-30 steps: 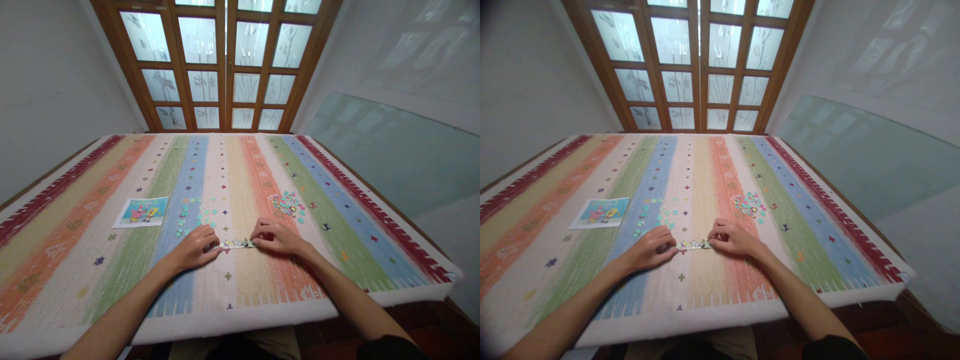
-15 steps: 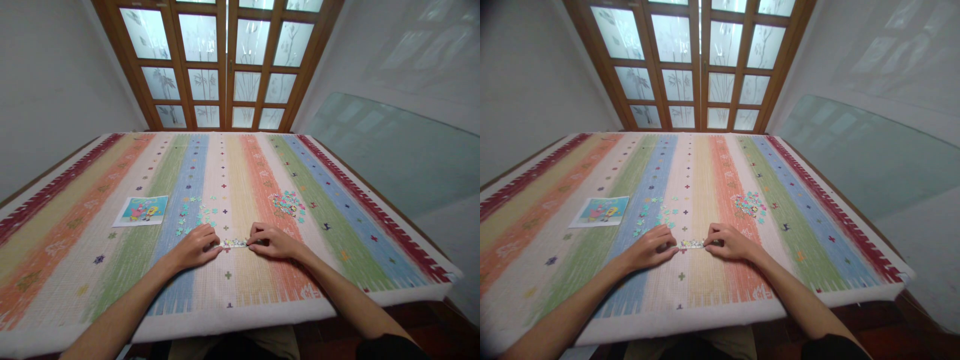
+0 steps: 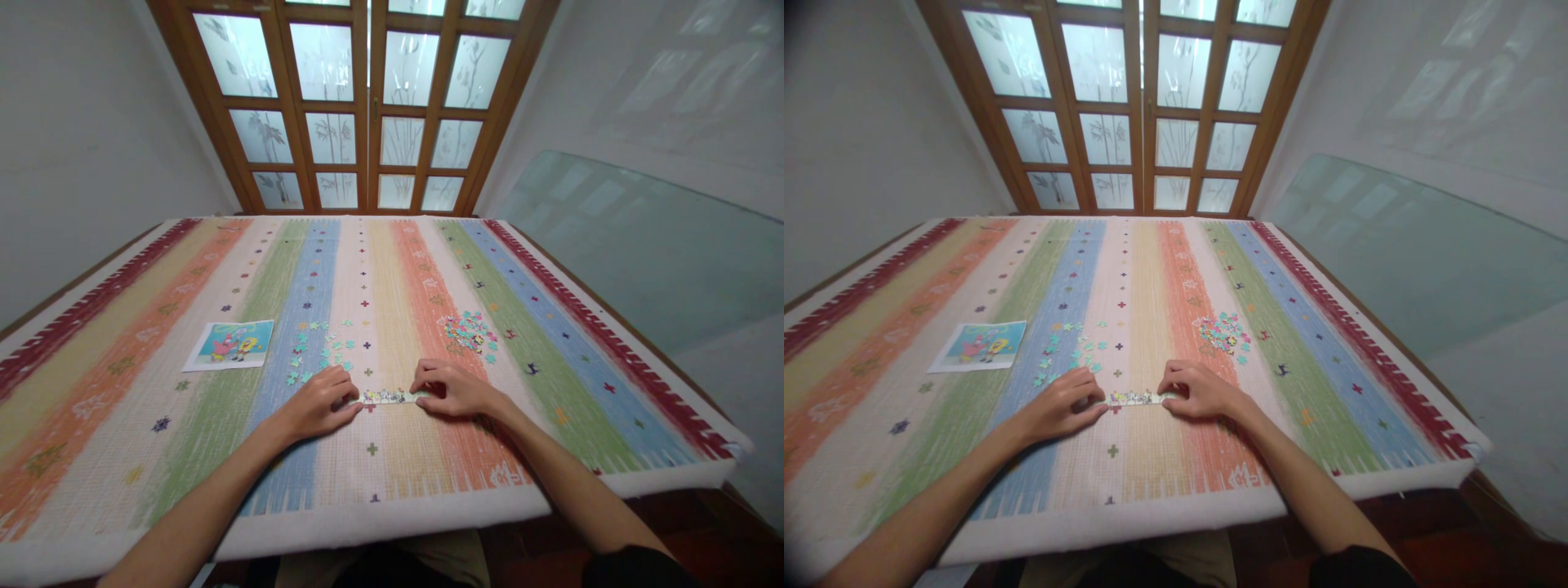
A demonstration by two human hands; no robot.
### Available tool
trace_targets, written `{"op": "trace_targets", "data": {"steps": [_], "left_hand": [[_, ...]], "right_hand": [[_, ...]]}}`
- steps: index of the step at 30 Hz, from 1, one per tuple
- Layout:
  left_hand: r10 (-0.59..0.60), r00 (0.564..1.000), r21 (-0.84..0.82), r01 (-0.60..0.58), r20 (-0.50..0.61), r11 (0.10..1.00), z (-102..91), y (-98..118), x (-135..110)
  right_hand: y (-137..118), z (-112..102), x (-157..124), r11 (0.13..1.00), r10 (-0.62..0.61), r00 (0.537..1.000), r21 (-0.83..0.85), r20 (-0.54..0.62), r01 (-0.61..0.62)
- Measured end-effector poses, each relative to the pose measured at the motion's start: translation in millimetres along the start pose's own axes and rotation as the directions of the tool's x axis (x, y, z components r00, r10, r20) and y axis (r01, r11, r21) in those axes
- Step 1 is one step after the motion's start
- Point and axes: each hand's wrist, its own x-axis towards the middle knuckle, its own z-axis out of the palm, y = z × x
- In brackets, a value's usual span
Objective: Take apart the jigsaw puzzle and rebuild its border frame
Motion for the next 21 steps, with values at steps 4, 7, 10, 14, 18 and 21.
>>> {"op": "trace_targets", "data": {"steps": [4,7,10,14,18,21], "left_hand": [[0.009,1.000,-0.005,-0.009,-0.002,1.000,-0.3,0.9,0.6],[-0.003,1.000,-0.010,0.003,0.003,1.000,-0.5,2.0,0.3],[-0.012,1.000,-0.014,0.012,0.005,1.000,-0.3,2.4,-0.2],[-0.021,1.000,-0.017,0.021,0.015,1.000,-0.2,2.3,0.2],[-0.026,1.000,-0.016,0.026,0.011,1.000,0.1,2.2,0.9],[-0.034,0.999,-0.014,0.035,0.012,0.999,1.0,1.4,0.4]], "right_hand": [[-0.5,-0.1,0.2,1.000,0.005,1.000,0.012,0.004,-0.005],[0.0,-1.9,-0.1,1.000,0.001,1.000,0.020,0.004,-0.001],[1.3,-2.8,-0.4,1.000,-0.004,1.000,0.020,-0.002,0.004],[2.1,-2.3,-0.4,1.000,-0.007,1.000,0.010,0.007,0.007],[2.0,-2.3,-0.4,1.000,-0.011,1.000,0.008,0.004,0.011],[2.0,-2.9,-0.5,1.000,-0.009,1.000,0.006,-0.004,0.009]]}}
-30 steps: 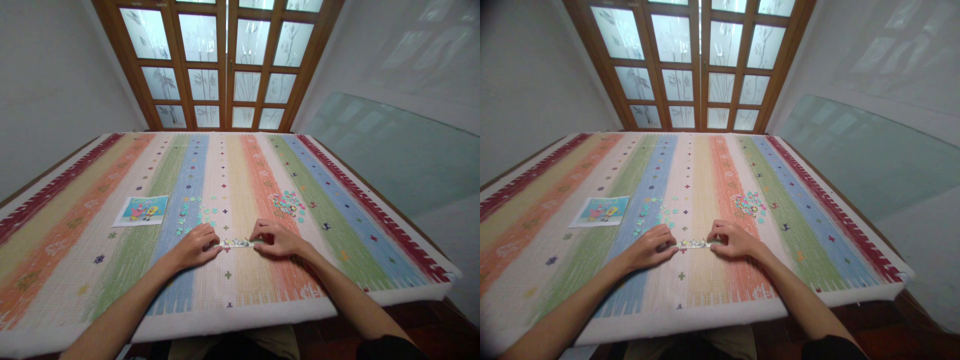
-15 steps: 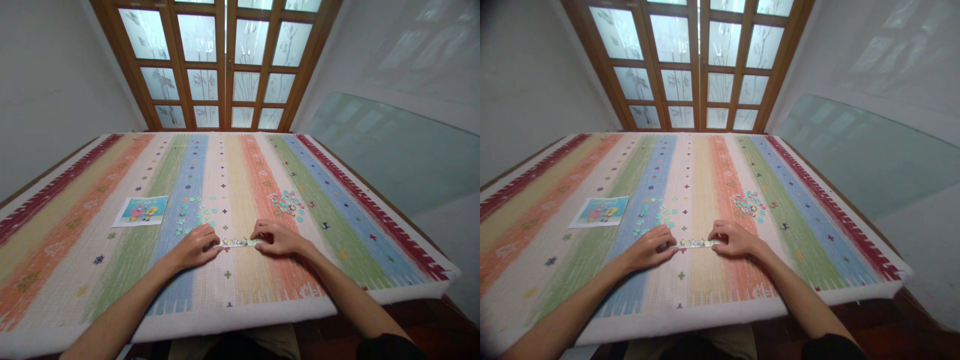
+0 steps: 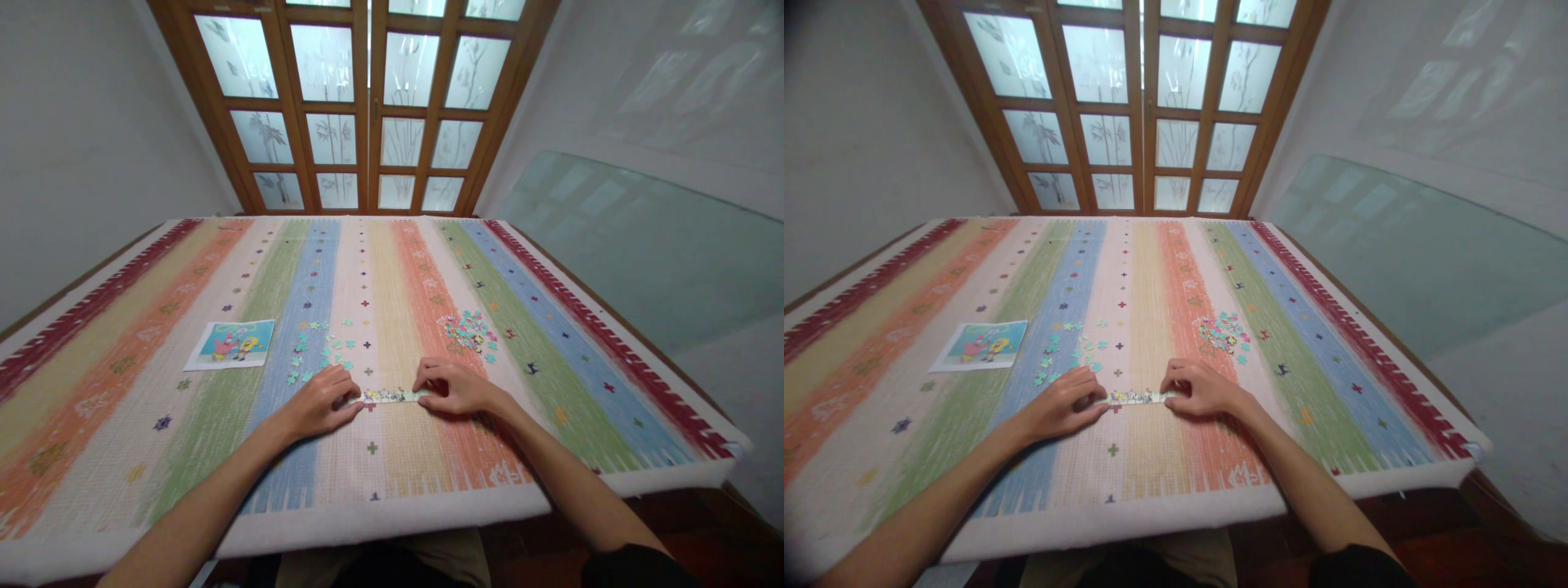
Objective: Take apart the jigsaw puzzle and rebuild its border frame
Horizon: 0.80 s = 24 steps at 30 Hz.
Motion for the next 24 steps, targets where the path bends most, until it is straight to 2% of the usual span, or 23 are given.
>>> {"op": "trace_targets", "data": {"steps": [9,14,17,21,24], "left_hand": [[-0.001,1.000,0.011,0.001,-0.015,1.000,-1.3,-1.3,-0.7],[-0.056,0.992,0.060,0.062,-0.110,0.996,-10.5,-12.0,-2.6],[-0.121,0.971,0.118,0.148,-0.208,0.982,-18.4,-26.6,-5.6],[-0.216,0.915,0.218,0.300,-0.341,0.929,-29.5,-50.7,-12.1],[-0.269,0.877,0.261,0.389,-0.399,0.883,-35.6,-66.4,-16.8]], "right_hand": [[-2.3,-1.5,1.3,1.000,-0.004,1.000,-0.002,-0.006,0.004],[-2.2,-2.0,0.9,1.000,0.007,0.999,-0.014,-0.039,-0.007],[-1.8,-2.5,1.0,0.999,0.002,0.999,-0.040,-0.055,-0.004],[-1.6,-2.8,1.4,0.998,-0.008,0.997,-0.068,-0.073,0.003],[0.2,-1.9,1.2,0.997,-0.007,0.996,-0.077,-0.091,0.000]]}}
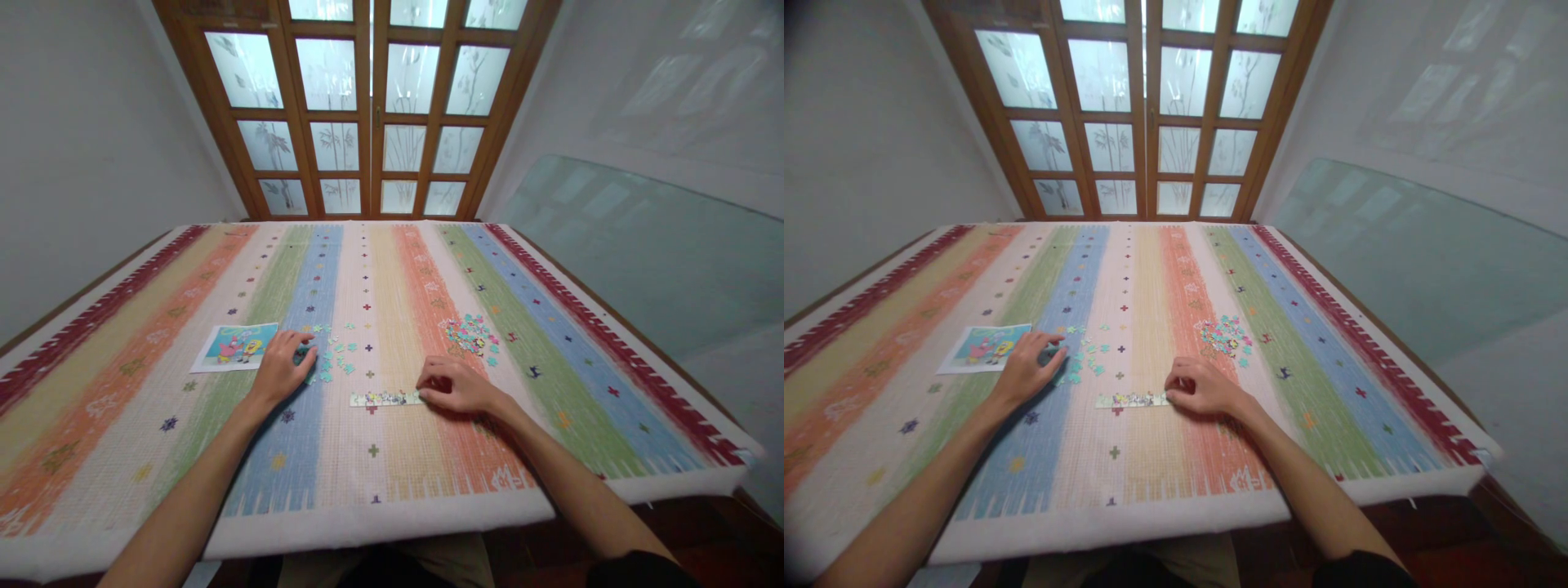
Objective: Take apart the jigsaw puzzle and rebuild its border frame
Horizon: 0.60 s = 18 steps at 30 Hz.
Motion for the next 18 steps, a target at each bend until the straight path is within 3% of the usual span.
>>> {"op": "trace_targets", "data": {"steps": [4,12,18], "left_hand": [[-0.024,0.999,0.040,0.022,0.040,0.999,3.0,-11.9,2.3],[-0.042,0.980,0.059,0.031,0.196,0.998,12.0,-15.8,4.4],[-0.107,0.978,0.044,0.100,0.177,0.994,8.4,-14.7,5.3]], "right_hand": [[3.6,1.7,-1.3,1.000,0.003,1.000,-0.013,-0.004,-0.003],[3.5,2.0,-0.7,1.000,-0.001,1.000,-0.003,-0.006,0.001],[2.3,1.8,0.3,1.000,0.000,1.000,0.001,-0.008,0.000]]}}
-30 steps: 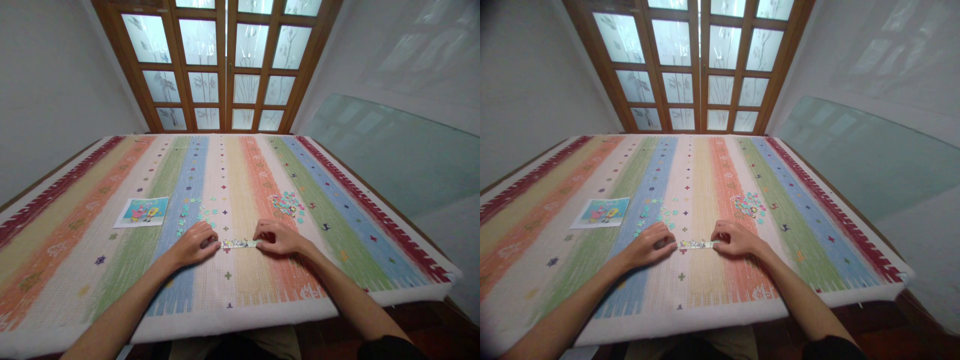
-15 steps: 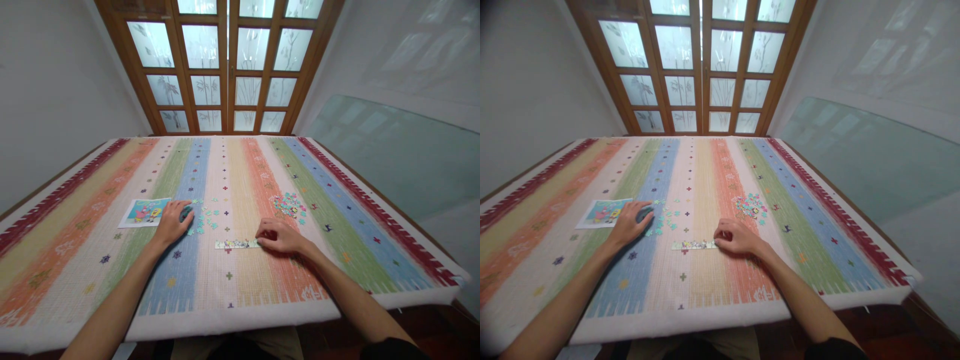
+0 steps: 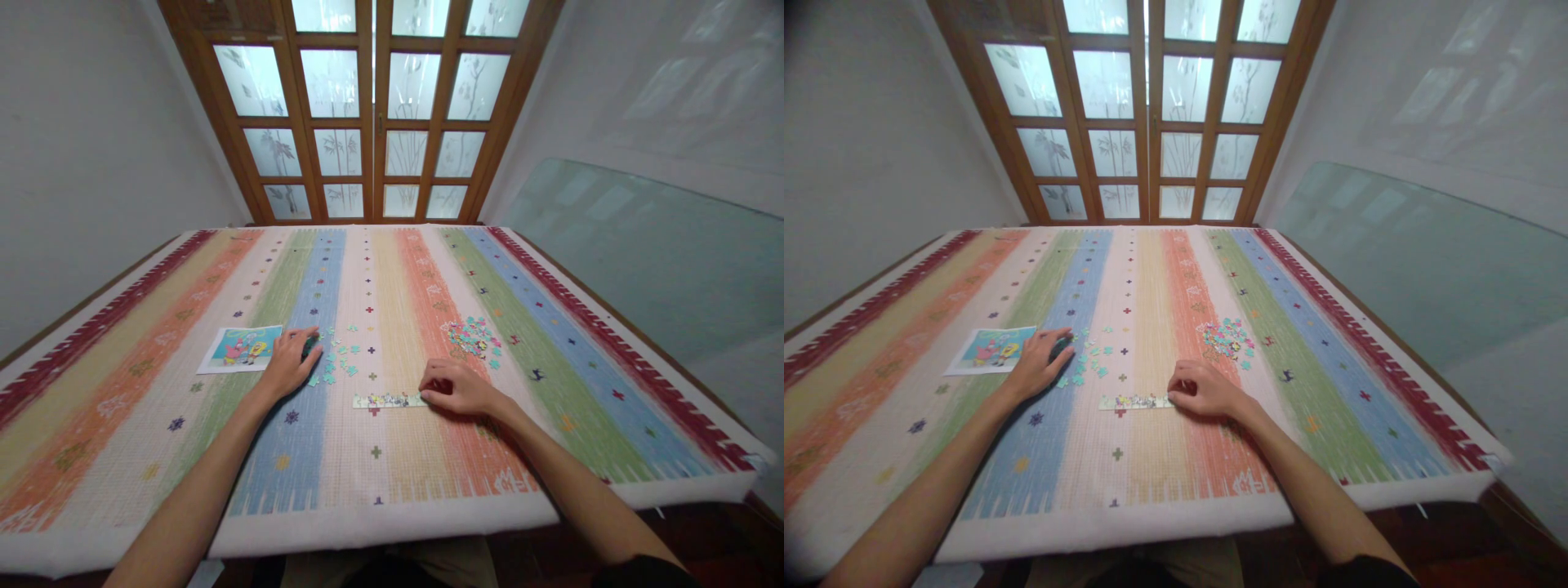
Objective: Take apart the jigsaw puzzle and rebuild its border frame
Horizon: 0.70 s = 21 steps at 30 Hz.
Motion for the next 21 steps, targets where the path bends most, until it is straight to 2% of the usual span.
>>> {"op": "trace_targets", "data": {"steps": [7,15,21], "left_hand": [[-0.061,0.993,0.058,0.067,-0.100,0.996,7.1,-3.1,3.0],[-0.044,0.993,0.072,0.052,-0.105,0.996,11.1,-4.8,4.6],[-0.016,0.999,0.051,0.018,-0.041,0.999,3.0,-0.6,1.2]], "right_hand": [[-0.5,-1.0,0.2,1.000,0.022,1.000,0.002,0.010,-0.022],[2.6,0.7,-0.3,0.999,0.028,1.000,-0.030,0.008,-0.027],[3.6,0.5,-1.2,1.000,0.017,1.000,-0.007,0.001,-0.017]]}}
